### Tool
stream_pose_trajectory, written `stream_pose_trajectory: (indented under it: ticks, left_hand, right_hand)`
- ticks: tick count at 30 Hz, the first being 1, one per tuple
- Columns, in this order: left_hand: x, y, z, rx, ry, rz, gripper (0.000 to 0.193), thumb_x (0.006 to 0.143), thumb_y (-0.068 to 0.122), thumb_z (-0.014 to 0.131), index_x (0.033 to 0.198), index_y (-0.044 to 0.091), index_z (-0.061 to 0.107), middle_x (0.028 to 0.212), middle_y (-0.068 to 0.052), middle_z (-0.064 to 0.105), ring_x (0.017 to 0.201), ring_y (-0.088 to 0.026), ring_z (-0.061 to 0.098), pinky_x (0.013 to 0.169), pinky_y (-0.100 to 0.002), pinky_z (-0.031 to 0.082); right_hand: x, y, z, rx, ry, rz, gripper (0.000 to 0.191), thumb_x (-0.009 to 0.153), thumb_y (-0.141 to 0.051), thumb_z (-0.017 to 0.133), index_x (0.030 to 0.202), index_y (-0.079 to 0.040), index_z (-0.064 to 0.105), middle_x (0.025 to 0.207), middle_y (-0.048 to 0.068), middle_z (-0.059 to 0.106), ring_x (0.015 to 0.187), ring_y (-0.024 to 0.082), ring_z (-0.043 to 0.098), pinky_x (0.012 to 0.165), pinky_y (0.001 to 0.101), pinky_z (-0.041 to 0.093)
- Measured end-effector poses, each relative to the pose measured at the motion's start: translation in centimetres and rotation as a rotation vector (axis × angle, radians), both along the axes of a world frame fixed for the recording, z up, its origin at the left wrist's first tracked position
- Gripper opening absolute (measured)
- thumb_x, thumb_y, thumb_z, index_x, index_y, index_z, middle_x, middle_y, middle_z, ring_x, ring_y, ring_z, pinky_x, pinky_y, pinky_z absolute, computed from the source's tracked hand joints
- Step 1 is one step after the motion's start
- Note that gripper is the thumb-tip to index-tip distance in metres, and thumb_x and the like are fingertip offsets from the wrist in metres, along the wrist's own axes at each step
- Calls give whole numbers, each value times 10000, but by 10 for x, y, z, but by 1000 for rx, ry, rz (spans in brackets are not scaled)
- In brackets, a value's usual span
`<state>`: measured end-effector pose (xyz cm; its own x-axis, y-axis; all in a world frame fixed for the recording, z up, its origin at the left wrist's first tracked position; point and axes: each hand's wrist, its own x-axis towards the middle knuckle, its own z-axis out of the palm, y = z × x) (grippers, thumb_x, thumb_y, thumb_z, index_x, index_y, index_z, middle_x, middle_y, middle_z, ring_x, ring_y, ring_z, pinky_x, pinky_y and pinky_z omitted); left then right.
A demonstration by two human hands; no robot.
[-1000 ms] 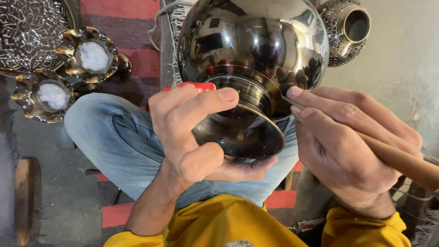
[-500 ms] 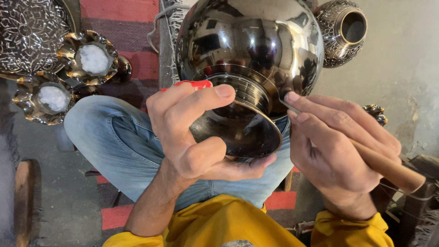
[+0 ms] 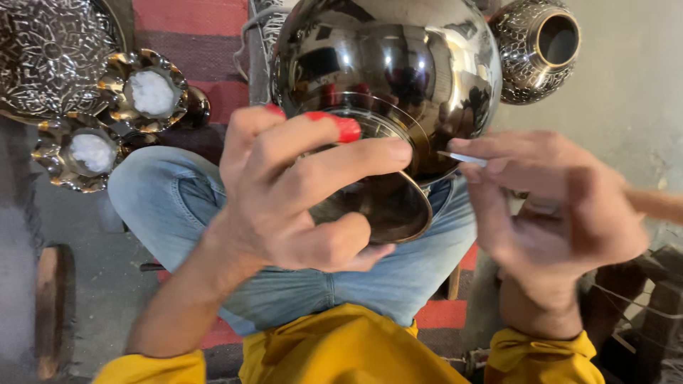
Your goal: The person sits cross-legged and uses a small metal tool to engrave fine lines into the neck and shoulder of a polished metal vase. They rotate the vase to continue the pattern, then set it aside and pick up another similar vase to continue engraving.
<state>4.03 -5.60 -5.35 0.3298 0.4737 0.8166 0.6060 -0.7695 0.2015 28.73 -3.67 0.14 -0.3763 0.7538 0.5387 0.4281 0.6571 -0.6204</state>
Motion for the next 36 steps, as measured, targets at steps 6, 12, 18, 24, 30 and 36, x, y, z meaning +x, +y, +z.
stream_pose_trajectory:
  ticks: [6,12,18,24,30,36]
  left_hand:
    - [42,-19,-2,-131,-463,225,729,703,496,968,1018,152,409,1291,-160,544,1120,-365,547,972,-504,493]
    - [44,-24,12,-252,-411,240,698,722,548,969,955,169,430,1307,-173,518,1166,-367,523,990,-495,450]
    - [14,-13,-12,-103,-129,45,547,890,485,891,1045,227,434,1418,-74,596,1205,-305,553,928,-453,425]
    - [33,-8,-18,-15,-328,91,598,850,492,905,990,238,382,1343,-85,625,1117,-330,601,857,-470,435]
    - [37,-11,-18,-42,-338,123,635,857,538,922,955,233,374,1323,-98,644,1106,-335,618,831,-475,439]
    - [37,-13,-18,-50,-320,136,641,852,531,916,940,233,356,1319,-86,653,1107,-328,624,824,-463,435]
  right_hand:
    - [2,22,20,10,-93,190,176,914,170,689,970,94,540,989,276,701,887,308,753,710,315,627]
    - [-13,30,39,123,-288,230,117,887,158,718,931,81,642,984,208,724,859,271,763,727,316,621]
    - [-25,30,57,122,-443,221,148,946,171,749,1003,60,669,1037,173,736,946,245,761,823,293,600]
    - [-39,35,67,157,-552,221,193,884,171,767,964,33,658,977,150,743,909,270,754,751,334,579]
    - [-51,44,82,220,-680,300,164,857,152,773,911,50,657,930,171,741,882,299,748,713,373,587]
    - [-59,49,88,217,-689,367,174,868,161,744,803,49,627,845,176,736,841,300,756,671,384,592]
